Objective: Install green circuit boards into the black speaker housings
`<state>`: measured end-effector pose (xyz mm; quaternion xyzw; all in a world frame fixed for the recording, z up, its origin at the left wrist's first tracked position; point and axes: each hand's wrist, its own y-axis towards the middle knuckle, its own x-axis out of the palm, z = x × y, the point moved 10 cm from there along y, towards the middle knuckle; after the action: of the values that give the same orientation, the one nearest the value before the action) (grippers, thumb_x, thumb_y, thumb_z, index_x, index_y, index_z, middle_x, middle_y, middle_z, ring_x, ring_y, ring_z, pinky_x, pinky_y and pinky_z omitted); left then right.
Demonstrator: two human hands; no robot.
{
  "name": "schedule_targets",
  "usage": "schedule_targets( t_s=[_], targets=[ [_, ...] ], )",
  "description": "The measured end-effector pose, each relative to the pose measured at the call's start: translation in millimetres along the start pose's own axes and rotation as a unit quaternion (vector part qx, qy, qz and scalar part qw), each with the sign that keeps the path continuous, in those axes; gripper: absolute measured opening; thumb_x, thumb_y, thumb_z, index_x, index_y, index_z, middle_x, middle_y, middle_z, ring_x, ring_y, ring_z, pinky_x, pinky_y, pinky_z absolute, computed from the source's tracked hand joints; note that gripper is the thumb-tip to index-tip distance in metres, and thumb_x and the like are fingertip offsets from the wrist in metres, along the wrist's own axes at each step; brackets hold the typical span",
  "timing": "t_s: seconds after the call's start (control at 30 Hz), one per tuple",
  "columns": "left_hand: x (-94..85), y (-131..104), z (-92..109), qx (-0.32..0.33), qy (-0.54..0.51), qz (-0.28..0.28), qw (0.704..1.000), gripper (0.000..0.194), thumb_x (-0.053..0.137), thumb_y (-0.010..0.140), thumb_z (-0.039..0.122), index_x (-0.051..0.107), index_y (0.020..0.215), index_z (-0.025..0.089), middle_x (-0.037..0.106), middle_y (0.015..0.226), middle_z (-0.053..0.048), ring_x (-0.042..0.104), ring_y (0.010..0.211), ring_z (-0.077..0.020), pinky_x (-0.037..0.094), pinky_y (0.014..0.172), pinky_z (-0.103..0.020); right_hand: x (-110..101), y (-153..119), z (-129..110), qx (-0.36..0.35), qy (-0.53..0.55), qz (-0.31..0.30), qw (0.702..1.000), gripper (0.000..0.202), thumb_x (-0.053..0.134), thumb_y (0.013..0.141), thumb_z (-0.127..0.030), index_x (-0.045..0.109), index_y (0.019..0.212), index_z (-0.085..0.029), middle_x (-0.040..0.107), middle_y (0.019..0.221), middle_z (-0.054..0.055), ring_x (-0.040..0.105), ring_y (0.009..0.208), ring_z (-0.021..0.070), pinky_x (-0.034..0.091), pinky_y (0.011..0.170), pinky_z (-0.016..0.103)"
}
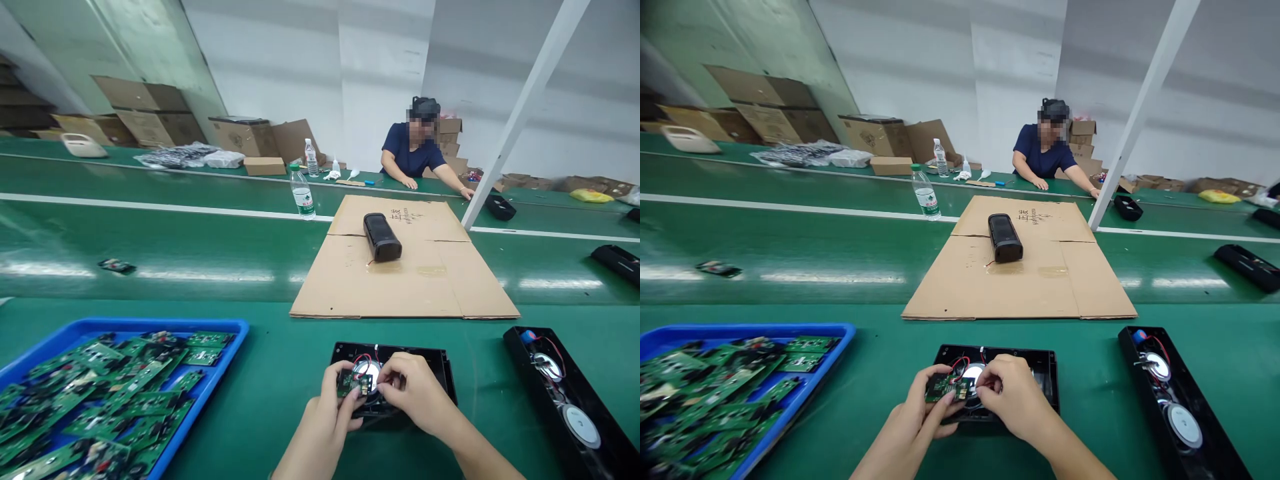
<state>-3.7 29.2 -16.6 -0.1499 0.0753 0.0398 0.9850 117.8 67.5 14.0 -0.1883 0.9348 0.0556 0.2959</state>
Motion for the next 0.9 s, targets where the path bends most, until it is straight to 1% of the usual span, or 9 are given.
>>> schedule_targets(
  t_s=[0.07,0.17,0.3,0.4,0.47,0.57,0.67,0.8,0.9],
  targets=[
    [2.4,0,5,0.008,0.002,-0.007,1.0,0.032,0.049,0.077,0.037,0.045,0.104,0.019,0.072,0.073,-0.006,0.07,0.075,-0.0243,0.058,0.059,-0.029,3,0,-3,-0.027,-0.036,0.017,0.999,0.017,0.057,0.064,0.002,0.058,0.064,-0.016,0.053,0.066,-0.002,0.047,0.057,0.0088,0.037,0.051,0.018],
    [3.9,1,8,0.019,0.004,-0.009,1.0,0.031,0.049,0.077,0.035,0.045,0.104,0.02,0.072,0.072,-0.005,0.07,0.073,-0.0231,0.058,0.059,-0.027,8,-1,-13,-0.111,-0.097,0.041,0.988,0.018,0.056,0.064,0.002,0.054,0.064,-0.016,0.052,0.066,-0.002,0.048,0.062,0.0108,0.038,0.054,0.02],
    [7.0,7,5,0.02,0.025,-0.031,0.999,0.032,0.05,0.075,0.035,0.046,0.104,0.021,0.07,0.065,-0.004,0.07,0.067,-0.0234,0.056,0.061,-0.029,15,-9,-27,-0.225,-0.192,0.064,0.953,0.015,0.048,0.075,-0.005,0.052,0.068,-0.017,0.053,0.067,0.001,0.047,0.065,0.0134,0.038,0.054,0.022],
    [9.2,10,5,0.016,0.037,-0.059,0.997,0.034,0.053,0.074,0.038,0.049,0.103,0.021,0.068,0.061,-0.003,0.069,0.064,-0.0241,0.054,0.058,-0.029,20,-16,-37,-0.281,-0.256,0.066,0.923,0.019,0.042,0.081,-0.008,0.052,0.069,-0.017,0.053,0.068,0.003,0.044,0.062,0.0144,0.035,0.05,0.024],
    [10.5,11,8,0.018,0.049,-0.076,0.996,0.033,0.052,0.075,0.039,0.051,0.102,0.021,0.067,0.062,-0.003,0.068,0.064,-0.0235,0.053,0.056,-0.027,20,-18,-41,-0.293,-0.274,0.066,0.914,0.021,0.039,0.082,-0.008,0.053,0.068,-0.016,0.053,0.067,0.003,0.042,0.061,0.0143,0.033,0.049,0.024],
    [13.1,10,15,0.03,0.087,-0.099,0.991,0.029,0.046,0.078,0.038,0.05,0.1,0.021,0.065,0.062,-0.002,0.067,0.063,-0.0219,0.051,0.055,-0.025,18,-17,-43,-0.293,-0.271,0.059,0.915,0.023,0.038,0.084,-0.008,0.053,0.068,-0.015,0.053,0.068,0.003,0.041,0.061,0.0138,0.033,0.05,0.024],
    [16.1,8,18,0.038,0.111,-0.113,0.987,0.027,0.041,0.08,0.035,0.048,0.102,0.021,0.064,0.064,-0.002,0.066,0.064,-0.0215,0.051,0.055,-0.026,17,-18,-45,-0.294,-0.264,0.052,0.917,0.024,0.037,0.085,-0.009,0.053,0.069,-0.015,0.053,0.068,0.003,0.041,0.06,0.0138,0.033,0.05,0.024],
    [16.2,8,15,0.036,0.096,-0.107,0.989,0.027,0.04,0.08,0.034,0.046,0.103,0.02,0.065,0.067,-0.003,0.066,0.066,-0.0212,0.051,0.056,-0.026,16,-18,-46,-0.297,-0.25,0.049,0.92,0.025,0.036,0.086,-0.011,0.054,0.069,-0.015,0.053,0.067,0.003,0.041,0.059,0.0136,0.033,0.049,0.024],
    [15.4,8,17,0.052,0.1,-0.1,0.989,0.026,0.04,0.081,0.034,0.047,0.103,0.02,0.065,0.063,-0.002,0.066,0.064,-0.0211,0.05,0.057,-0.027,15,-19,-48,-0.3,-0.247,0.063,0.919,0.026,0.034,0.086,-0.011,0.054,0.07,-0.016,0.053,0.066,0.003,0.041,0.058,0.0135,0.034,0.049,0.025]
  ],
)
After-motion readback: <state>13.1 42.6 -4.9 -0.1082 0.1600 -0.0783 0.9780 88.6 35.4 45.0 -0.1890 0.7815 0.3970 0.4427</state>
